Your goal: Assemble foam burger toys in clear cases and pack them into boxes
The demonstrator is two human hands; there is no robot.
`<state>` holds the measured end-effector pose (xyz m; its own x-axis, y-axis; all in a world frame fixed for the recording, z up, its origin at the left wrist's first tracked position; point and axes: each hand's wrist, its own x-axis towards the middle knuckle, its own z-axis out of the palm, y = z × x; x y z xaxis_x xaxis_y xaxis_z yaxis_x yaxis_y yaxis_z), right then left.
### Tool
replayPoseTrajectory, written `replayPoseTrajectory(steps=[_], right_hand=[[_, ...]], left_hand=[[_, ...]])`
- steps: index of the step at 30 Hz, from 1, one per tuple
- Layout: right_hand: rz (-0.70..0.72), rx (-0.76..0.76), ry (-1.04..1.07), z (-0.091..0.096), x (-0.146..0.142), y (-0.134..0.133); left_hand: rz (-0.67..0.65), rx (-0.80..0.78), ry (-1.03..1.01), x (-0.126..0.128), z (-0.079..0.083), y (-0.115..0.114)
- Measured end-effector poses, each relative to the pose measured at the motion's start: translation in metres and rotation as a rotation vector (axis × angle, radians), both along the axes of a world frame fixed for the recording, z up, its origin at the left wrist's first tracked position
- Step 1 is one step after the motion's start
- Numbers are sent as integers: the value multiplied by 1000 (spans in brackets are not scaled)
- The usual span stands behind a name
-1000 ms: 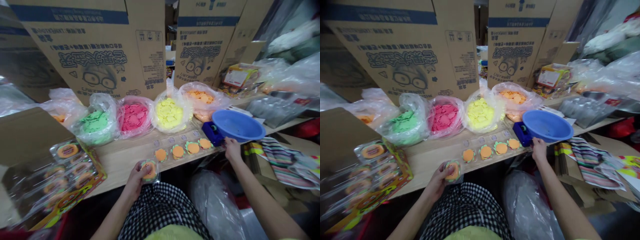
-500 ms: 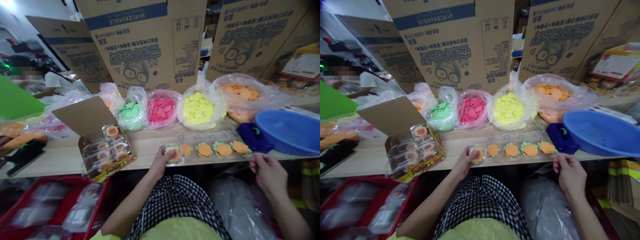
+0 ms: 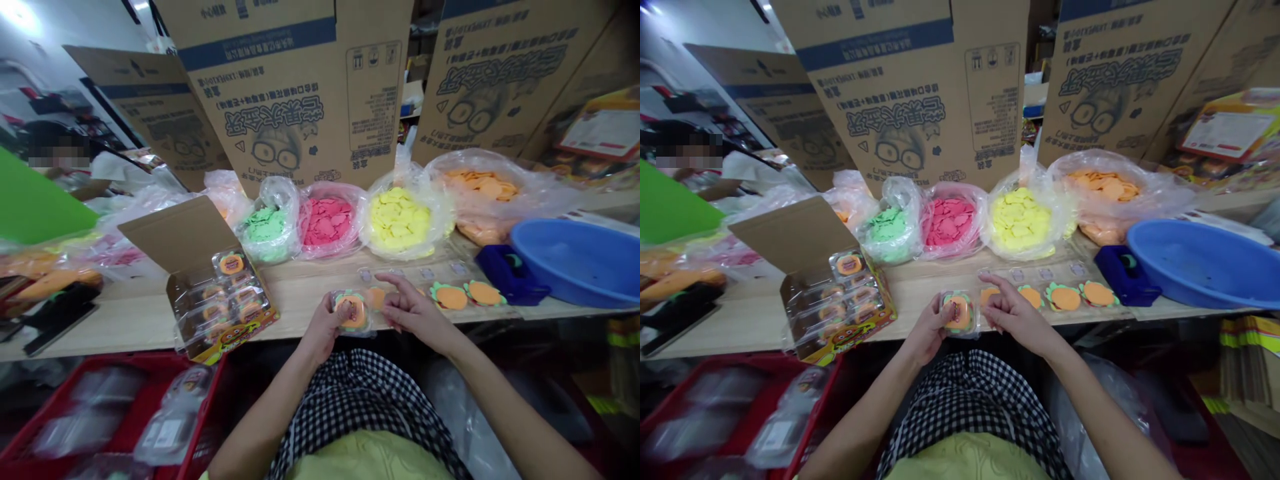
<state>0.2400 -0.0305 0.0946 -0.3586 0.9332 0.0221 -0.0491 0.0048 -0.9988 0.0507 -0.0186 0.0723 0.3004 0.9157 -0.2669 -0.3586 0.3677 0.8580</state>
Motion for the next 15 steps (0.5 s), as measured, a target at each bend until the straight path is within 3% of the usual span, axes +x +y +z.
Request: replayPoseTrajectory(steps=[9,15], right_hand=[[122,7,-84,3,-21,12],[162,-74,-95,5,-27,19]], left_hand=[[31,32,-25,-15,12,0],[79,51,-67,-22,25,-6]])
